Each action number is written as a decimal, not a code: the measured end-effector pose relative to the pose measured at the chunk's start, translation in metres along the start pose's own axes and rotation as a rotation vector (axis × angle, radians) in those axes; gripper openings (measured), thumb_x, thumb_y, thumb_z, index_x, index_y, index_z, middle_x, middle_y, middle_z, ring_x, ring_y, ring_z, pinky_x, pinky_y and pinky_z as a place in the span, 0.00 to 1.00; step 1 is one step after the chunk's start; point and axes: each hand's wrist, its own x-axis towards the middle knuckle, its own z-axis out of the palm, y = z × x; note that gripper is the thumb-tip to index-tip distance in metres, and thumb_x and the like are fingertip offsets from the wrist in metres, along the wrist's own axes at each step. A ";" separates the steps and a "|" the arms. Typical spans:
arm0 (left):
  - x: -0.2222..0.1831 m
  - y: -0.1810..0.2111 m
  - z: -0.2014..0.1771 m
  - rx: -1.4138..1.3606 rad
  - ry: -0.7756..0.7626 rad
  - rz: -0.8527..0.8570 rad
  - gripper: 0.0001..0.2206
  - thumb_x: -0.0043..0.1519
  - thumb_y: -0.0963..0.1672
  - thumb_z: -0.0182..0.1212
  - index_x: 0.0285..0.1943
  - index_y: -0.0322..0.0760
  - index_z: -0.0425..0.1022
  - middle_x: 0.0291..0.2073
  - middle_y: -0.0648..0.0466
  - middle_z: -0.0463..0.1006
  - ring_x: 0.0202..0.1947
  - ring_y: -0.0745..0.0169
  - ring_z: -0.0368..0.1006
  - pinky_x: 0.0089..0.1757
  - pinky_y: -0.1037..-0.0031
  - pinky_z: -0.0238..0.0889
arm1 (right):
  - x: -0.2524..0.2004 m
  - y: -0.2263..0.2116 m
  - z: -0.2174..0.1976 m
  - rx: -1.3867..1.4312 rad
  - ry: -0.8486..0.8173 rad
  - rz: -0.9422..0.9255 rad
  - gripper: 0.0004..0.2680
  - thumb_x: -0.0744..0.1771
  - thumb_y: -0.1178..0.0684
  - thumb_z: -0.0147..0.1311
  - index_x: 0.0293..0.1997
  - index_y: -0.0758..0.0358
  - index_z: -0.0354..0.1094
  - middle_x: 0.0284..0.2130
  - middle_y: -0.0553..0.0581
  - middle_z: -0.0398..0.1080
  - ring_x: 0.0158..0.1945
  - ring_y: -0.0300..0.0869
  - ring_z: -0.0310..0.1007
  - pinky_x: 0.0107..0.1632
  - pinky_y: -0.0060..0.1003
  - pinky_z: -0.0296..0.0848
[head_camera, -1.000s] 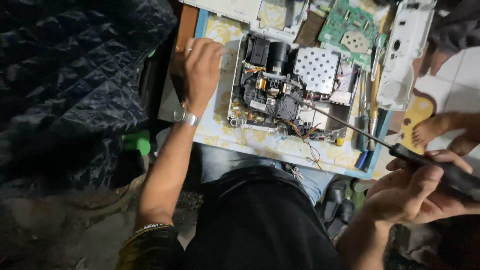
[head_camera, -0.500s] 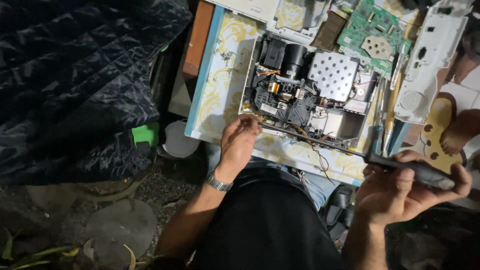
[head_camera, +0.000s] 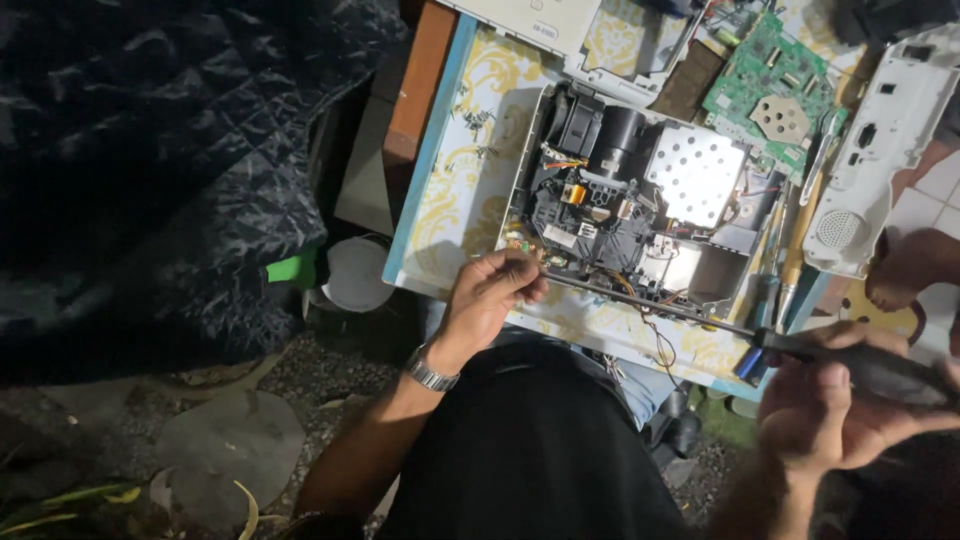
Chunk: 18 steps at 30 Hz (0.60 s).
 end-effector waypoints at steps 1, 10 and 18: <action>0.001 0.000 -0.001 -0.003 0.001 -0.001 0.04 0.65 0.39 0.64 0.46 0.30 0.79 0.34 0.46 0.81 0.34 0.57 0.77 0.38 0.73 0.72 | 0.009 -0.005 -0.005 -0.002 -0.002 0.001 0.21 0.73 0.65 0.48 0.71 0.40 0.52 0.57 0.57 0.66 0.51 0.47 0.69 0.59 0.41 0.73; 0.010 0.027 0.016 0.272 -0.044 -0.089 0.08 0.66 0.44 0.62 0.42 0.32 0.79 0.30 0.52 0.79 0.30 0.65 0.74 0.37 0.77 0.71 | 0.065 -0.057 0.011 -0.220 -0.528 -0.165 0.13 0.68 0.56 0.52 0.56 0.59 0.53 0.39 0.61 0.61 0.35 0.49 0.67 0.45 0.47 0.86; 0.017 0.044 0.031 0.389 -0.050 -0.104 0.10 0.65 0.45 0.62 0.41 0.32 0.79 0.28 0.53 0.79 0.29 0.66 0.73 0.34 0.77 0.68 | 0.110 -0.088 0.041 -0.352 -0.789 -0.057 0.09 0.68 0.44 0.48 0.45 0.57 0.63 0.65 0.68 0.46 0.50 0.31 0.66 0.46 0.22 0.85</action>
